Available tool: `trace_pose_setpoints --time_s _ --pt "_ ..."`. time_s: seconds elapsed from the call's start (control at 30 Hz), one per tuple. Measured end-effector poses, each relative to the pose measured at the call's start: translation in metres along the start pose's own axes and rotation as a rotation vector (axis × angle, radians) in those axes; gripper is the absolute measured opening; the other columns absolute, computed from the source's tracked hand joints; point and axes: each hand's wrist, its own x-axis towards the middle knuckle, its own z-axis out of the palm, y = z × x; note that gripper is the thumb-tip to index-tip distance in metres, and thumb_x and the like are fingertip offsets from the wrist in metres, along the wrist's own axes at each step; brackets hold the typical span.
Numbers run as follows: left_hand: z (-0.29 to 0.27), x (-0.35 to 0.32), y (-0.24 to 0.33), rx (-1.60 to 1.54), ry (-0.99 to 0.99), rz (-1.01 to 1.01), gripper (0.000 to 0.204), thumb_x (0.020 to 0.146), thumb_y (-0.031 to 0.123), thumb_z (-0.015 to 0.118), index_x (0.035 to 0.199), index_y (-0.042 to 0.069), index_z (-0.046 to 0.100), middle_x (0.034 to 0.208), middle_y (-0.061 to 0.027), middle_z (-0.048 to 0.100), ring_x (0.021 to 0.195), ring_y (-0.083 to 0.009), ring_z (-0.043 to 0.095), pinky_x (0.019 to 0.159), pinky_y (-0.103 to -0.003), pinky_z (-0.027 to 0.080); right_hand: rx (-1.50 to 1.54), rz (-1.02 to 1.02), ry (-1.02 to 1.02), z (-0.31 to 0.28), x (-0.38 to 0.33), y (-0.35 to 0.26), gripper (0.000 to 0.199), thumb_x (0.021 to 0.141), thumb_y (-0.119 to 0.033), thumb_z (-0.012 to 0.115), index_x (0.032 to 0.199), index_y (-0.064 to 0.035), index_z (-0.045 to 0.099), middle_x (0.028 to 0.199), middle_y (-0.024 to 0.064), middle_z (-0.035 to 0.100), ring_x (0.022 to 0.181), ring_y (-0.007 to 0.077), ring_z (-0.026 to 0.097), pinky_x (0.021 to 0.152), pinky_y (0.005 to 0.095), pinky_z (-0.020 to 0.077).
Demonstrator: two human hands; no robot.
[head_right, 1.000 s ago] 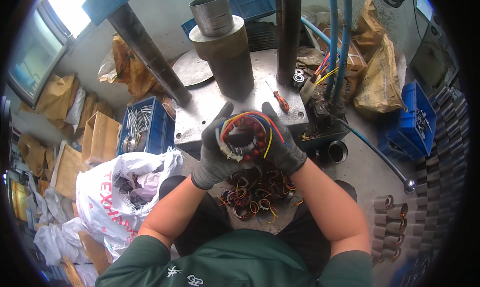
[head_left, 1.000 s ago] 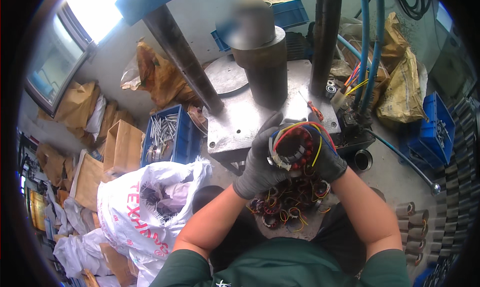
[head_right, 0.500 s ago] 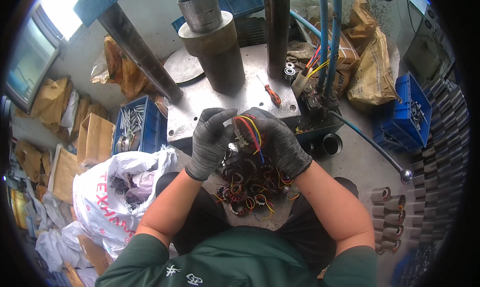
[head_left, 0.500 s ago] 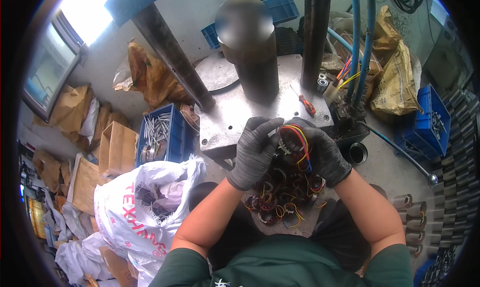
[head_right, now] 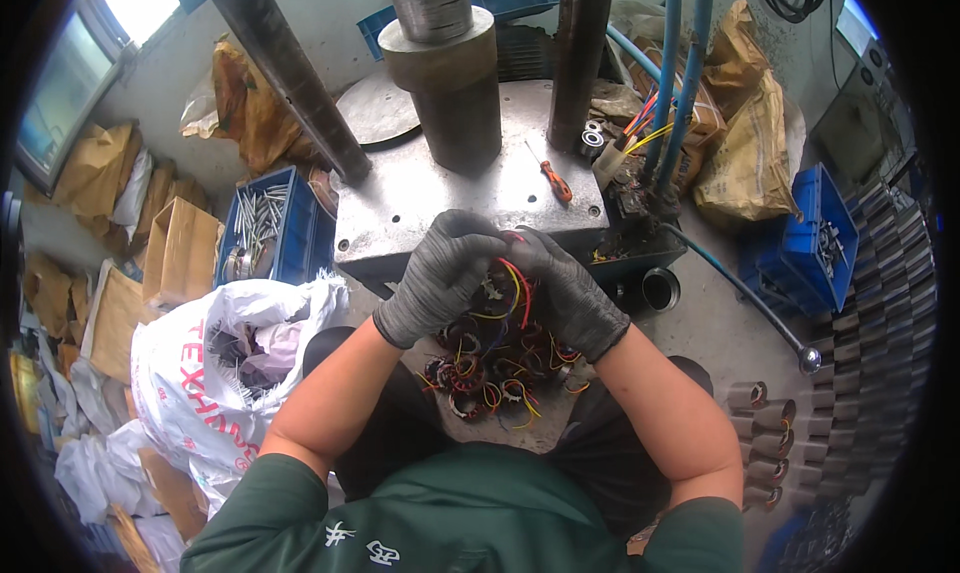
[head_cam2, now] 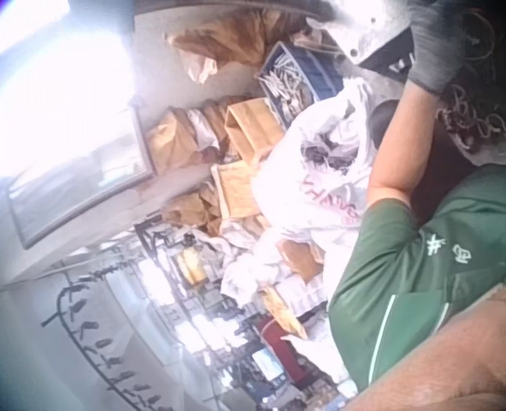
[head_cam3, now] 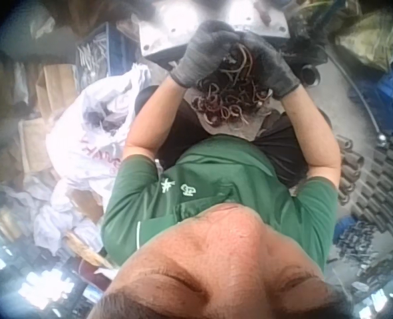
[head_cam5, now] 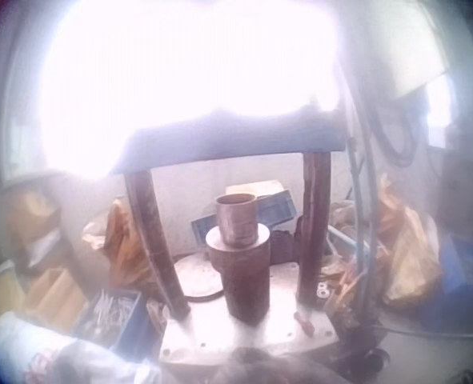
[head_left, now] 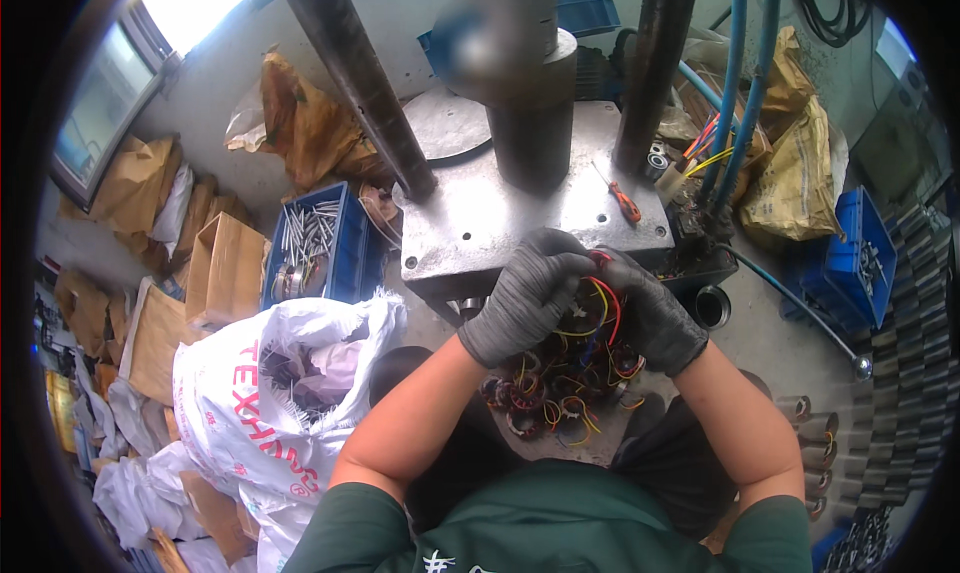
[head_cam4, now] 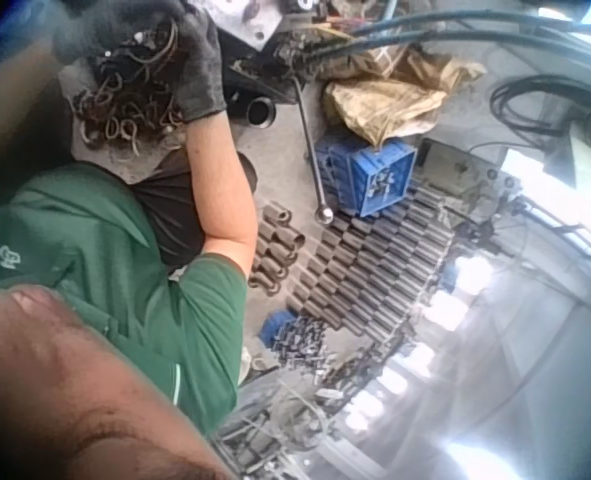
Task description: Assembling motor components by pressing a stator into a cylindrical metal housing using a hydraulic press.
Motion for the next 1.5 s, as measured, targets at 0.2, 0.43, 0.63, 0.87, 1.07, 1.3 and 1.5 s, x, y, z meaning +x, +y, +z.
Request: trace_pose_setpoints --time_s 0.2,0.43,0.63,0.87,1.07,1.3,1.5 --pt "0.003 -0.003 -0.016 0.217 -0.082 0.157 0.025 0.094 0.000 0.067 0.117 0.009 0.071 0.120 -0.0088 0.061 0.112 -0.0259 0.060 0.099 -0.039 0.052 -0.171 -0.119 -0.091 -0.012 0.003 0.008 0.060 0.082 -0.005 0.080 0.137 -0.0073 0.057 0.122 0.0047 0.064 0.112 0.0153 0.062 0.101 0.0335 0.0524" --pt "0.013 -0.006 -0.010 -0.298 0.049 -0.306 0.056 0.085 0.013 0.086 0.135 0.006 0.062 0.126 -0.0086 0.055 0.117 -0.0189 0.059 0.096 -0.034 0.056 -0.359 -0.266 0.011 -0.014 0.001 0.014 0.094 0.079 -0.001 0.083 0.159 -0.0063 0.036 0.137 0.0096 0.059 0.122 0.0185 0.061 0.106 0.0345 0.0542" --pt "0.010 -0.005 -0.012 -0.116 -0.050 -0.279 0.051 0.082 0.013 0.086 0.126 0.005 0.063 0.119 -0.0102 0.058 0.107 -0.0229 0.065 0.092 -0.036 0.058 -0.450 -0.281 -0.016 -0.012 -0.003 0.020 0.104 0.079 -0.001 0.086 0.165 -0.0095 0.028 0.143 0.0107 0.056 0.125 0.0188 0.058 0.106 0.0353 0.0540" --pt "0.011 -0.001 -0.007 0.267 -0.007 -0.214 0.046 0.071 0.026 0.087 0.108 0.006 0.067 0.102 -0.0158 0.065 0.097 -0.0350 0.068 0.088 -0.044 0.057 -0.530 -0.288 -0.047 0.000 -0.004 0.029 0.113 0.076 -0.002 0.091 0.167 -0.0119 0.024 0.143 0.0098 0.054 0.125 0.0174 0.057 0.106 0.0343 0.0523" --pt "0.019 0.006 0.004 0.518 -0.025 -0.240 0.043 0.068 0.018 0.088 0.104 0.008 0.067 0.101 -0.0149 0.064 0.092 -0.0359 0.068 0.083 -0.044 0.058 -0.625 -0.277 0.021 -0.002 -0.005 0.026 0.109 0.077 -0.001 0.088 0.166 -0.0114 0.026 0.137 0.0095 0.057 0.118 0.0175 0.060 0.101 0.0337 0.0557" --pt "0.023 -0.003 -0.009 0.199 0.081 -0.226 0.045 0.080 0.011 0.085 0.119 0.004 0.063 0.101 -0.0093 0.067 0.095 -0.0229 0.071 0.081 -0.035 0.059 -0.325 -0.270 0.009 0.006 -0.009 0.019 0.093 0.081 -0.006 0.082 0.161 -0.0122 0.036 0.134 0.0101 0.060 0.113 0.0192 0.065 0.091 0.0346 0.0619" --pt "0.006 -0.006 0.018 -0.679 0.030 -0.479 0.089 0.084 0.018 0.089 0.152 0.001 0.035 0.123 -0.0153 0.062 0.109 -0.0196 0.065 0.094 -0.036 0.056 -0.004 -0.065 -0.048 0.006 -0.017 -0.014 0.063 0.090 -0.032 0.077 0.144 -0.0112 0.054 0.130 0.0094 0.065 0.115 0.0238 0.068 0.085 0.0371 0.0653"
